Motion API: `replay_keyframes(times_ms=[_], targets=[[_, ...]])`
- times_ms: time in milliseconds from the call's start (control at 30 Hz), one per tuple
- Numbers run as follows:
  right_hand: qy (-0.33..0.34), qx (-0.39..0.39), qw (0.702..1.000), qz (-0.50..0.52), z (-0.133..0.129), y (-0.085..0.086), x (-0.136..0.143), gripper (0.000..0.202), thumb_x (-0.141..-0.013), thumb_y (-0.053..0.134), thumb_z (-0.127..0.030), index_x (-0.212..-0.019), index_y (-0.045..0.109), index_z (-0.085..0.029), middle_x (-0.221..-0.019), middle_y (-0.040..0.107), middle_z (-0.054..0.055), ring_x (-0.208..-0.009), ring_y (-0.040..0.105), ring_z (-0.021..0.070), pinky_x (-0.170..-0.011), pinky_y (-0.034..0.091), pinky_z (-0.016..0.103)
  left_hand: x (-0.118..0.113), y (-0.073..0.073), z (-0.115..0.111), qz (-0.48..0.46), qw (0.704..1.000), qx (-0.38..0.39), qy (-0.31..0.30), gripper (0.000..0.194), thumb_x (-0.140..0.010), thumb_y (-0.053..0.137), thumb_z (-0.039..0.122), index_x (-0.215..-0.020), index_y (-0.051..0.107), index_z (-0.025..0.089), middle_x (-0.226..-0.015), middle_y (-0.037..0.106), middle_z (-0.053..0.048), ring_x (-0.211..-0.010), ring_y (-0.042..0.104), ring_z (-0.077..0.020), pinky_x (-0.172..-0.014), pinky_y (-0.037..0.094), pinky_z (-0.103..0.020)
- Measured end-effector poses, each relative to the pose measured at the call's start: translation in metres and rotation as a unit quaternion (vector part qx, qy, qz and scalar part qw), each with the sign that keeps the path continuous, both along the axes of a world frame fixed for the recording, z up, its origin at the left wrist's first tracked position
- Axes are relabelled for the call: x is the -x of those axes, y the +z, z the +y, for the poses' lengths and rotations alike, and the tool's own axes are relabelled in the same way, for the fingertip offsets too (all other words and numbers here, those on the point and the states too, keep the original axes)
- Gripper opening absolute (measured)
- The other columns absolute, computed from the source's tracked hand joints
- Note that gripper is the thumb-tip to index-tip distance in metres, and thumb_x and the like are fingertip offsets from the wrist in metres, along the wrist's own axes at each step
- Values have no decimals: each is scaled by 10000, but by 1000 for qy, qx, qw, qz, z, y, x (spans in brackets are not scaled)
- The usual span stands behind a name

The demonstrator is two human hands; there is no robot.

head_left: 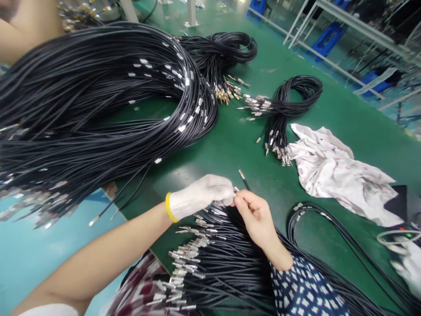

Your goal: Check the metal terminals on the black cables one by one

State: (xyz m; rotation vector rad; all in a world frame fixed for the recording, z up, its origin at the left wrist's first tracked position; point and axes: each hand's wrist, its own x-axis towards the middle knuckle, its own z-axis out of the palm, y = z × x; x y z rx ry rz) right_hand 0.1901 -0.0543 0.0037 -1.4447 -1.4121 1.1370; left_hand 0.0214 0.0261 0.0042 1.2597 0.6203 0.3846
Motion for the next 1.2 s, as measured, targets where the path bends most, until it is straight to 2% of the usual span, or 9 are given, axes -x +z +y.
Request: replay_keyframes(times_ms=[433, 533, 600, 633, 733, 800, 967, 1100, 1200], targets=[[10, -26, 1000, -6, 0, -1, -1, 319, -997, 509, -335, -735, 617, -189, -679, 626, 6, -641, 581, 145, -600, 452, 244, 1, 0, -2, -9, 1000, -4, 7, 299, -901, 554, 323, -645, 524, 171, -677, 514, 12, -673, 461, -128, -664, 366, -272], [118, -59, 989, -65, -1, 4, -9, 252, -1008, 544, -318, -865, 716, -202, -840, 717, 28, -777, 665, 162, -744, 492, 278, 2, 2, -2, 60, 994, -60, 75, 266, -902, 533, 295, -663, 543, 180, -692, 534, 19, -696, 489, -133, -675, 376, -274], [182, -88, 970, -134, -1, 7, -18, 173, -984, 610, -334, -985, 754, -237, -990, 748, 35, -902, 692, 184, -840, 484, 314, 1, 3, -3, 147, 967, -128, 162, 237, -909, 518, 285, -698, 578, 194, -731, 571, 26, -735, 522, -140, -698, 383, -278], [178, -100, 964, -171, 0, 7, -22, 165, -979, 625, -338, -1018, 757, -249, -1031, 752, 36, -938, 694, 193, -860, 477, 326, 0, 3, -3, 188, 948, -163, 197, 224, -913, 517, 287, -723, 603, 203, -768, 601, 28, -770, 545, -145, -725, 390, -281], [61, -110, 950, -286, 4, 1, -33, 176, -990, 607, -309, -944, 759, -234, -945, 760, 36, -869, 690, 199, -814, 469, 334, -4, 4, -4, 258, 907, -241, 229, 197, -917, 530, 276, -788, 672, 231, -890, 678, 36, -881, 601, -157, -833, 405, -284], [18, -91, 925, -368, 6, -3, -36, 146, -948, 671, -306, -852, 744, -223, -867, 745, 28, -796, 673, 205, -764, 452, 338, -5, 3, -4, 268, 899, -269, 220, 210, -923, 523, 257, -792, 686, 238, -904, 693, 38, -892, 618, -158, -855, 415, -281], [26, -52, 875, -480, 6, -9, -28, 54, -869, 756, -248, -857, 721, -209, -861, 740, 23, -769, 662, 214, -716, 399, 337, -4, -11, -2, 274, 867, -376, 177, 209, -947, 510, 240, -865, 702, 233, -955, 710, 14, -913, 632, -177, -885, 439, -317], [30, -53, 884, -464, 6, -7, -26, 92, -901, 680, -194, -814, 702, -210, -821, 731, 8, -731, 652, 190, -715, 379, 331, -7, -25, -1, 311, 786, -528, 89, 199, -950, 526, 230, -1008, 715, 253, -1070, 693, -19, -988, 602, -237, -914, 414, -413], [25, -64, 906, -419, 5, -4, -27, 94, -884, 665, -178, -796, 672, -209, -794, 714, -5, -719, 645, 176, -723, 378, 323, -10, -26, -2, 318, 767, -555, 59, 211, -958, 506, 226, -856, 691, 230, -992, 676, -33, -931, 574, -240, -857, 409, -423]])
